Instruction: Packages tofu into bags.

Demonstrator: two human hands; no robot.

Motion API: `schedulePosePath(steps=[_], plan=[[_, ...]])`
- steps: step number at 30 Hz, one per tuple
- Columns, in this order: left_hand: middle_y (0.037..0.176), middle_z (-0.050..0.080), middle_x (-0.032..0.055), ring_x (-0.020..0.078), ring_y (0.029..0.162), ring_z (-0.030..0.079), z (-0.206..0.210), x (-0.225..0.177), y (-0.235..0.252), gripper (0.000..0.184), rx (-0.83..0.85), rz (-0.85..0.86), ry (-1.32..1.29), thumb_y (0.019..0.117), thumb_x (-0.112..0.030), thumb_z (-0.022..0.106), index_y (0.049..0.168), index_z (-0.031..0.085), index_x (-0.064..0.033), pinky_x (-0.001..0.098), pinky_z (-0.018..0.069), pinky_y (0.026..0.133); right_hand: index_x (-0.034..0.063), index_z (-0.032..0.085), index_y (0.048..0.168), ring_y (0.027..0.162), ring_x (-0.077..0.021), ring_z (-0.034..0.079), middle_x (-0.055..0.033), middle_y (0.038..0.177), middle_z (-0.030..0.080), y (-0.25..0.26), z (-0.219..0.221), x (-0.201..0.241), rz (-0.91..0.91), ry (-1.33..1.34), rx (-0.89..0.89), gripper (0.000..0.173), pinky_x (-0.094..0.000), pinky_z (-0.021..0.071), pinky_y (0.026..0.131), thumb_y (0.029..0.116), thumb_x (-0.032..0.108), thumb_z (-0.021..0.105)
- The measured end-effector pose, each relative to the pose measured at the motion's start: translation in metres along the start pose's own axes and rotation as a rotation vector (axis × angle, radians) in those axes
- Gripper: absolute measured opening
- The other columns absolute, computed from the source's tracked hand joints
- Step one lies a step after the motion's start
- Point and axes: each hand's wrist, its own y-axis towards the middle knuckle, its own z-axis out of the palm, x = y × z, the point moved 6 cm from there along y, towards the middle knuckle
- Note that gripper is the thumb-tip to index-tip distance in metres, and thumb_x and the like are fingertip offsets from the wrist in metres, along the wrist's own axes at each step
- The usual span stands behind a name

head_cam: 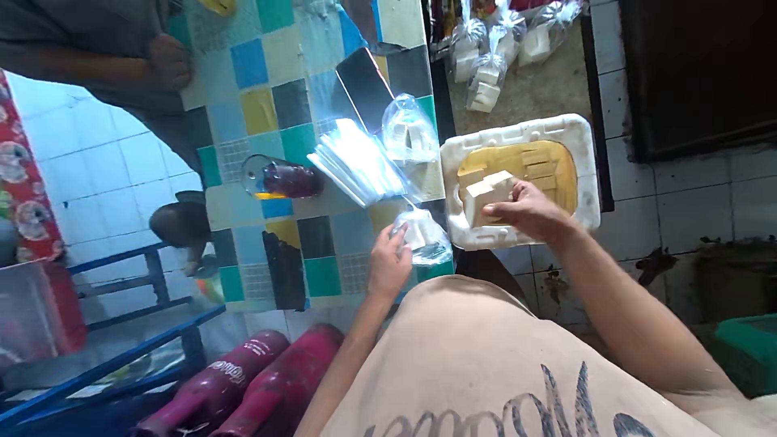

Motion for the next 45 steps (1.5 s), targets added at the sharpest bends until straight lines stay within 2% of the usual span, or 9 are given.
schedulePosePath(steps=[6,10,14,16,20,25,33,39,45], plan=[[0.134,0.06,0.0232,0.0319,0.087,0.069,-0.001,0.003,0.001,0.033,-0.249,0.22,0.073,0.098,0.0,0.055,0.128,0.068,0.0012,0.0463,0.0584,0.075,0.0049,0.066,0.116,0.084,-0.008,0.07,-0.0036,0.098,0.073,0.001,0.081,-0.055,-0.24,-0.165,-0.06,0.029,-0.0288,0.0607,0.078,0.089,0.0,0.074],[0.145,0.051,0.0239,0.0321,0.086,0.068,0.003,0.003,0.003,0.04,-0.124,0.214,0.064,0.0993,-0.005,0.054,0.138,0.062,-0.0005,0.0483,0.0572,0.074,0.0028,0.068,0.117,0.085,-0.0216,0.071,-0.0135,0.1,0.073,-0.004,0.087,-0.056,-0.45,-0.571,-0.342,0.031,-0.0447,0.0589,0.077,0.0885,0.006,0.079],[0.15,0.043,0.0273,0.0343,0.103,0.065,-0.003,-0.005,0.002,0.052,-0.061,0.199,-0.019,0.0934,0.004,0.057,0.145,0.053,0.0005,0.0452,0.0564,0.085,-0.0013,0.069,0.114,0.08,-0.0306,0.073,-0.0172,0.093,0.074,-0.01,0.107,-0.043,-0.639,-0.871,-0.285,0.028,-0.0516,0.0603,0.071,0.0891,0.008,0.078],[0.15,0.043,0.0277,0.037,0.112,0.063,-0.006,-0.01,0.0,0.053,-0.059,0.231,-0.017,0.0901,0.009,0.059,0.142,0.057,0.0006,0.0465,0.056,0.089,-0.001,0.07,0.107,0.074,-0.0349,0.072,-0.0184,0.085,0.072,-0.009,0.115,-0.044,-0.597,-1.01,-0.224,0.021,-0.056,0.0582,0.066,0.0889,0.008,0.078],[0.147,0.043,0.0239,0.0232,0.08,0.062,-0.004,-0.012,0.001,0.053,-0.003,0.288,-0.01,0.0879,0.01,0.058,0.139,0.061,-0.0038,0.0359,0.0554,0.067,-0.0031,0.065,0.102,0.081,-0.0438,0.069,-0.0243,0.088,0.068,-0.006,0.113,-0.034,-0.349,-1.129,-0.275,0.015,-0.0621,0.0556,0.069,0.0932,0.007,0.072],[0.154,0.04,0.0258,0.033,0.106,0.063,-0.007,-0.019,0.011,0.06,0.246,0.222,-0.061,0.093,0.009,0.055,0.151,0.045,0.0007,0.0417,0.0531,0.089,-0.0061,0.069,0.102,0.105,-0.0447,0.067,-0.0274,0.105,0.069,0.023,0.115,-0.036,0.104,-1.102,-0.181,0.025,-0.0636,0.0507,0.089,0.0907,0.015,0.076],[0.156,0.041,0.019,0.0259,0.107,0.067,-0.014,-0.022,0.026,0.058,0.435,0.122,-0.18,0.0971,0.006,0.054,0.153,0.044,-0.0052,0.0385,0.0571,0.087,-0.0066,0.065,0.119,0.106,-0.0392,0.066,-0.0275,0.113,0.067,0.046,0.105,-0.052,0.215,-0.783,-0.213,0.034,-0.0593,0.0504,0.093,0.0964,0.018,0.071],[0.158,0.04,0.0175,0.0241,0.105,0.068,-0.013,-0.018,0.025,0.057,0.447,0.095,-0.236,0.0976,0.006,0.05,0.153,0.043,-0.0048,0.0386,0.0577,0.087,-0.0111,0.042,0.142,0.118,-0.0389,0.061,-0.0315,0.129,0.058,0.045,0.114,-0.059,0.275,-0.729,-0.13,0.052,-0.0562,0.0475,0.1,0.1016,0.016,0.061],[0.162,0.036,0.0137,0.0246,0.114,0.066,-0.014,-0.008,0.016,0.059,0.397,0.076,-0.268,0.0959,0.011,0.053,0.152,0.046,-0.0071,0.0384,0.0572,0.088,-0.007,0.062,0.118,0.097,-0.0316,0.063,-0.0239,0.109,0.064,0.048,0.107,-0.059,0.27,-0.763,-0.051,0.027,-0.0518,0.0502,0.086,0.1035,0.015,0.057]])
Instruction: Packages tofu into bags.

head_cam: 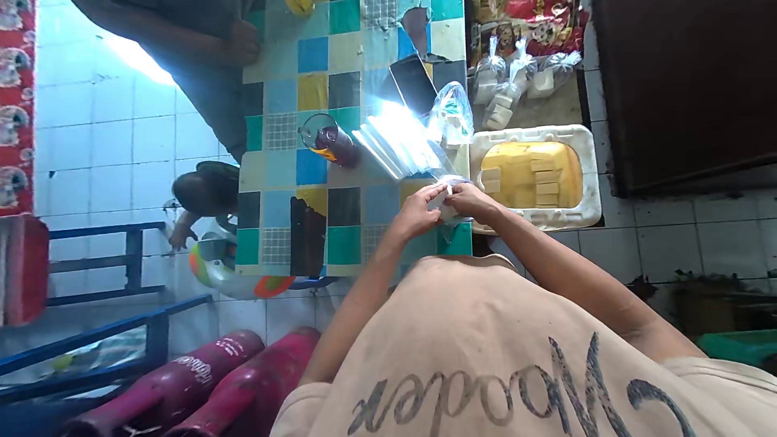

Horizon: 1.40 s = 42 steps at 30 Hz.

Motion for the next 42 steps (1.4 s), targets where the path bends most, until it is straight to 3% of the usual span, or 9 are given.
schedulePosePath(steps=[9,12,15,18,22,27,33,37,42], plan=[[0.162,0.035,0.0165,0.0269,0.125,0.06,0.008,0.001,-0.005,0.06,-0.133,0.082,0.0,0.0932,0.012,0.055,0.15,0.048,-0.0037,0.0387,0.0548,0.092,-0.0072,0.06,0.129,0.117,-0.0447,0.064,-0.0283,0.121,0.066,-0.021,-0.013,0.014,-0.052,-0.336,-0.17,0.038,-0.0626,0.0494,0.099,0.0959,0.01,0.069],[0.163,0.037,0.0116,0.0281,0.113,0.066,0.009,0.0,-0.013,0.064,-0.203,0.102,0.058,0.0912,0.012,0.056,0.151,0.049,-0.0079,0.043,0.0586,0.082,-0.0106,0.064,0.119,0.117,-0.0458,0.063,-0.0311,0.12,0.065,-0.029,-0.011,0.021,-0.108,-0.448,-0.061,0.029,-0.0616,0.0488,0.1,0.0968,0.008,0.066],[0.161,0.036,0.0144,0.0253,0.1,0.07,0.012,0.004,-0.008,0.059,-0.207,0.081,0.087,0.0934,0.009,0.057,0.149,0.052,-0.0102,0.0416,0.0609,0.076,-0.0061,0.064,0.131,0.114,-0.0381,0.068,-0.0258,0.12,0.069,-0.043,-0.051,0.028,-0.233,-0.361,0.055,0.037,-0.0553,0.0508,0.102,0.1014,0.016,0.065],[0.162,0.032,0.0163,0.0126,0.069,0.066,0.012,0.009,-0.017,0.047,-0.254,0.087,0.054,0.0981,-0.002,0.058,0.143,0.06,-0.0156,0.0313,0.0585,0.061,-0.0007,0.066,0.129,0.102,-0.0259,0.073,-0.0169,0.116,0.073,-0.042,-0.13,0.012,-0.351,-0.235,0.013,0.032,-0.045,0.0574,0.094,0.1014,0.015,0.065],[0.154,0.046,0.0133,-0.005,0.065,0.058,-0.003,0.023,-0.053,0.035,-0.549,0.294,-0.045,0.1041,-0.029,0.053,0.125,0.072,-0.0076,0.0147,0.0512,0.053,0.0029,0.064,0.133,0.112,-0.0344,0.07,-0.0193,0.127,0.069,0.02,-0.193,-0.074,-0.159,-0.382,0.053,0.033,-0.0536,0.0534,0.1,0.1013,0.009,0.064],[0.137,0.059,0.0016,-0.0127,0.068,0.054,-0.008,0.061,-0.098,0.033,-0.788,0.185,-0.022,0.1057,-0.023,0.05,0.116,0.07,0.001,0.0074,0.0457,0.054,0.0061,0.066,0.136,0.125,-0.0444,0.06,-0.0237,0.131,0.065,0.082,-0.171,-0.159,0.009,-0.711,0.356,0.037,-0.0639,0.0418,0.11,0.1,-0.001,0.058],[0.124,0.066,0.0013,-0.0144,0.076,0.057,0.02,0.082,-0.112,0.026,-0.8,0.023,-0.013,0.1013,-0.011,0.05,0.107,0.07,0.0067,0.0049,0.046,0.059,0.0042,0.071,0.126,0.124,-0.047,0.06,-0.0253,0.129,0.066,0.096,-0.137,-0.181,0.026,-0.894,0.679,0.035,-0.0677,0.0454,0.103,0.0957,-0.008,0.059],[0.121,0.067,0.0025,-0.014,0.08,0.058,0.039,0.081,-0.098,0.026,-0.784,-0.026,-0.054,0.0994,-0.009,0.05,0.105,0.069,0.009,0.0044,0.0461,0.06,-0.0009,0.074,0.114,0.114,-0.0453,0.064,-0.0242,0.117,0.07,0.091,-0.12,-0.196,-0.002,-0.926,0.759,0.025,-0.067,0.0477,0.097,0.0895,0.001,0.075],[0.117,0.068,-0.0015,-0.0152,0.073,0.057,0.05,0.076,-0.085,0.024,-0.769,-0.064,-0.097,0.0985,-0.005,0.051,0.107,0.069,0.0082,0.0041,0.0456,0.056,0.0074,0.065,0.135,0.12,-0.0472,0.06,-0.0254,0.133,0.061,0.08,-0.108,-0.2,-0.041,-0.965,0.792,0.049,-0.0641,0.0489,0.099,0.0887,-0.007,0.071]])
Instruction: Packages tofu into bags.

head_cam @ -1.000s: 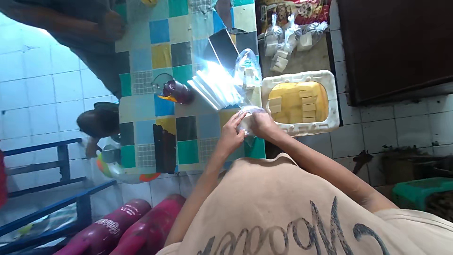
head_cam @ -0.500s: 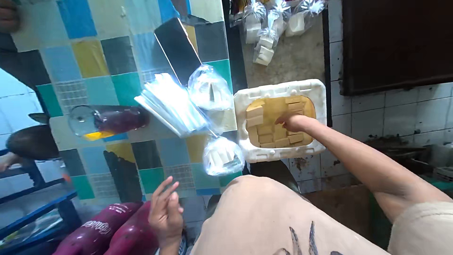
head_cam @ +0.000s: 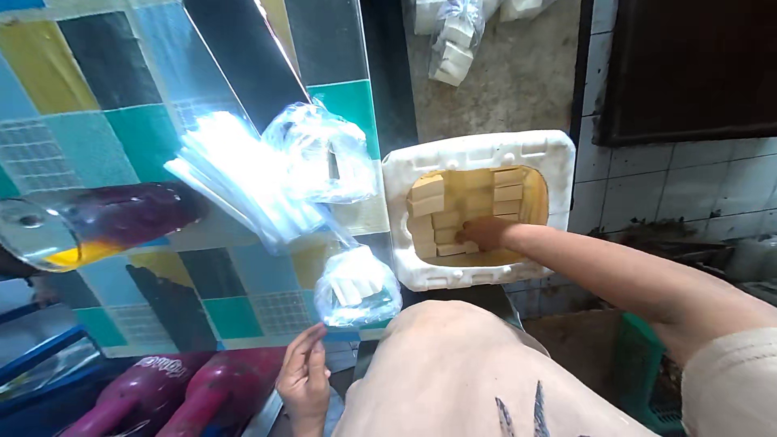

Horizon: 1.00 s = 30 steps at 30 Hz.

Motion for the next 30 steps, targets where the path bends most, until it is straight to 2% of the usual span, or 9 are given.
schedulePosePath(steps=[3,6,9,12,17,20,23,26,30], plan=[[0.116,0.069,-0.0022,-0.015,0.072,0.057,-0.002,0.002,0.003,0.024,-0.009,0.006,0.014,0.0987,-0.005,0.051,0.108,0.068,0.0081,0.0044,0.0456,0.056,0.0055,0.067,0.133,0.121,-0.0462,0.061,-0.0247,0.137,0.059,0.001,0.005,0.0,0.027,-0.022,0.011,0.038,-0.0622,0.0498,0.099,0.0984,-0.007,0.056],[0.115,0.069,-0.0009,-0.0141,0.072,0.057,-0.006,0.003,0.005,0.024,-0.019,0.022,0.028,0.0985,-0.004,0.05,0.108,0.068,0.0085,0.0049,0.0457,0.055,0.0013,0.066,0.131,0.124,-0.0471,0.058,-0.0253,0.144,0.054,-0.004,0.004,0.006,0.02,-0.038,0.024,0.034,-0.0617,0.0488,0.101,0.1016,-0.006,0.052],[0.115,0.069,-0.0014,-0.0144,0.07,0.056,-0.007,0.003,0.005,0.024,-0.021,0.012,0.027,0.0994,-0.004,0.049,0.109,0.068,0.0082,0.0047,0.0449,0.054,-0.0023,0.067,0.127,0.125,-0.0476,0.057,-0.0241,0.145,0.053,-0.003,0.009,0.009,-0.027,-0.067,0.017,0.03,-0.0609,0.05,0.099,0.0999,-0.007,0.055],[0.114,0.069,0.0014,-0.0141,0.068,0.055,-0.006,0.003,0.003,0.024,-0.028,-0.014,0.035,0.0982,-0.002,0.05,0.108,0.066,0.0115,0.0052,0.0444,0.054,-0.0026,0.067,0.126,0.126,-0.0468,0.056,-0.0237,0.137,0.059,-0.001,0.013,0.01,-0.065,-0.082,-0.001,0.029,-0.0613,0.0503,0.097,0.0993,-0.006,0.056],[0.112,0.069,-0.0023,-0.0147,0.069,0.055,-0.002,0.007,-0.001,0.023,-0.019,-0.035,0.029,0.0982,-0.002,0.05,0.109,0.067,0.0094,0.0045,0.0446,0.054,-0.0063,0.056,0.136,0.123,-0.0476,0.059,-0.028,0.136,0.058,-0.002,0.006,0.007,-0.001,0.04,-0.017,0.039,-0.0612,0.0489,0.1,0.0974,-0.005,0.062],[0.113,0.068,-0.0028,-0.0149,0.069,0.055,-0.001,0.007,-0.001,0.023,-0.019,-0.038,0.023,0.0986,-0.003,0.05,0.109,0.067,0.0085,0.0044,0.0443,0.054,-0.0081,0.064,0.126,0.122,-0.0463,0.059,-0.0288,0.132,0.06,0.002,0.005,0.0,0.056,0.1,0.008,0.032,-0.0608,0.0482,0.102,0.0948,-0.001,0.067],[0.112,0.069,-0.0022,-0.0147,0.067,0.054,-0.001,0.008,-0.002,0.024,-0.021,-0.045,0.017,0.0983,-0.002,0.049,0.109,0.067,0.009,0.0046,0.0439,0.053,-0.0045,0.069,0.119,0.117,-0.0455,0.062,-0.0272,0.12,0.066,0.002,-0.01,-0.006,0.044,0.139,0.009,0.027,-0.0632,0.0489,0.098,0.0937,0.003,0.07],[0.111,0.069,-0.0023,-0.0144,0.065,0.054,-0.001,0.012,-0.003,0.024,-0.031,-0.073,0.007,0.0982,-0.002,0.049,0.109,0.066,0.0094,0.0049,0.0437,0.052,-0.0066,0.069,0.119,0.112,-0.0482,0.063,-0.0297,0.114,0.067,0.006,-0.031,-0.017,0.067,0.201,-0.043,0.03,-0.067,0.0483,0.094,0.0903,0.002,0.073],[0.11,0.069,-0.0035,-0.0137,0.064,0.054,0.002,0.014,-0.003,0.023,-0.041,-0.091,-0.021,0.0979,-0.002,0.049,0.109,0.066,0.0091,0.0055,0.0444,0.052,-0.0054,0.068,0.123,0.115,-0.0472,0.062,-0.029,0.118,0.067,0.008,-0.054,-0.026,0.043,0.223,-0.105,0.032,-0.0655,0.0459,0.099,0.0945,0.009,0.072]])
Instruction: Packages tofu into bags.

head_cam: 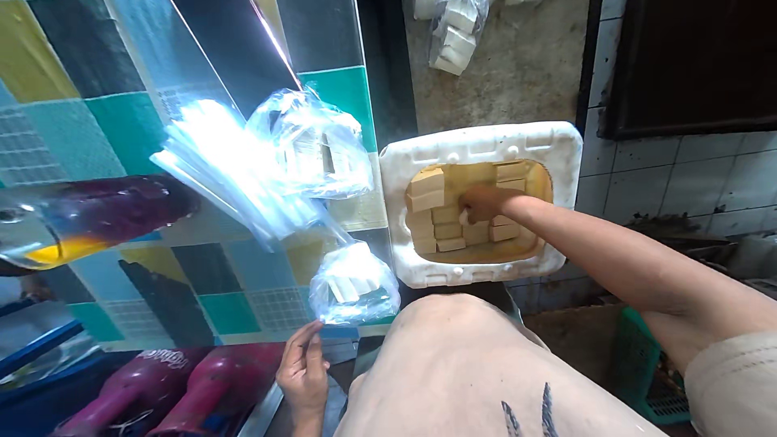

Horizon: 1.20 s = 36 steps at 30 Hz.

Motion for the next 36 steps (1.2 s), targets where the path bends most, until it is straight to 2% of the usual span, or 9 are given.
schedulePosePath(steps=[3,7,12,15,20,23,28,31,36], plan=[[0.109,0.068,-0.0024,-0.0132,0.061,0.052,0.002,0.001,0.0,0.023,-0.002,-0.007,-0.012,0.0976,-0.001,0.048,0.11,0.065,0.0106,0.0058,0.0442,0.051,-0.0058,0.066,0.125,0.116,-0.046,0.062,-0.0295,0.12,0.066,0.005,-0.007,0.004,-0.068,0.075,-0.089,0.034,-0.0643,0.0453,0.101,0.0974,0.013,0.069],[0.107,0.069,-0.0022,-0.0129,0.06,0.052,0.001,0.002,0.0,0.024,-0.014,-0.031,-0.003,0.0975,0.0,0.047,0.109,0.065,0.0106,0.006,0.0437,0.05,-0.0074,0.062,0.127,0.117,-0.0479,0.06,-0.0321,0.124,0.061,0.007,-0.007,0.009,0.01,0.247,-0.298,0.043,-0.0635,0.0471,0.099,0.0947,0.018,0.071],[0.107,0.069,-0.001,-0.0125,0.061,0.052,-0.001,0.003,0.0,0.024,-0.011,-0.035,-0.019,0.0987,-0.001,0.048,0.11,0.064,0.0127,0.0064,0.0444,0.051,-0.0099,0.051,0.138,0.125,-0.0532,0.055,-0.036,0.132,0.056,0.014,0.021,0.013,0.071,0.335,-0.442,0.059,-0.0664,0.0441,0.104,0.0855,0.0,0.076],[0.106,0.069,0.0001,-0.0124,0.06,0.051,-0.004,0.005,0.0,0.024,-0.02,-0.036,-0.014,0.0991,-0.001,0.047,0.11,0.064,0.0127,0.0063,0.0436,0.051,-0.0119,0.054,0.134,0.129,-0.0514,0.053,-0.0358,0.133,0.056,0.013,0.028,0.012,0.104,0.404,-0.452,0.051,-0.0624,0.0424,0.109,0.0873,-0.004,0.073],[0.106,0.069,-0.0001,-0.0118,0.059,0.051,-0.006,0.008,-0.002,0.025,-0.033,-0.041,-0.034,0.0988,-0.001,0.046,0.11,0.065,0.0122,0.0065,0.0437,0.051,-0.0062,0.053,0.138,0.116,-0.0513,0.061,-0.0329,0.123,0.063,0.01,0.022,0.012,0.058,0.259,-0.342,0.047,-0.0668,0.047,0.098,0.0944,0.006,0.067],[0.106,0.069,-0.0001,-0.0119,0.059,0.051,-0.007,0.009,-0.002,0.025,-0.033,-0.042,-0.026,0.0992,-0.001,0.046,0.11,0.065,0.0118,0.0064,0.0438,0.051,-0.0077,0.047,0.139,0.109,-0.0473,0.065,-0.0316,0.117,0.064,0.012,0.016,0.009,0.015,0.317,-0.28,0.048,-0.0634,0.05,0.095,0.0991,0.012,0.066],[0.106,0.07,0.0013,-0.0114,0.059,0.052,-0.009,0.01,-0.002,0.025,-0.029,-0.032,-0.021,0.0991,-0.001,0.046,0.109,0.065,0.0125,0.0069,0.044,0.051,-0.0072,0.054,0.135,0.11,-0.0462,0.065,-0.0311,0.118,0.065,0.02,0.016,0.008,-0.017,0.389,-0.29,0.047,-0.063,0.0487,0.097,0.0947,0.01,0.071],[0.106,0.07,0.0017,-0.0114,0.06,0.052,-0.011,0.01,-0.002,0.025,-0.027,-0.023,-0.022,0.0988,-0.001,0.046,0.109,0.065,0.0126,0.0069,0.0442,0.051,-0.0036,0.052,0.141,0.114,-0.0476,0.064,-0.0306,0.122,0.065,0.022,0.018,0.011,0.019,0.395,-0.31,0.062,-0.0652,0.0475,0.099,0.0891,0.016,0.081],[0.106,0.071,0.0007,-0.0114,0.06,0.053,-0.014,0.004,0.0,0.024,-0.027,0.001,-0.041,0.0987,-0.001,0.047,0.109,0.065,0.0118,0.0066,0.0448,0.051,-0.0017,0.06,0.136,0.119,-0.0468,0.062,-0.0293,0.125,0.065,0.03,0.02,0.018,-0.005,0.458,-0.376,0.063,-0.0665,0.0448,0.102,0.0793,0.007,0.086]])
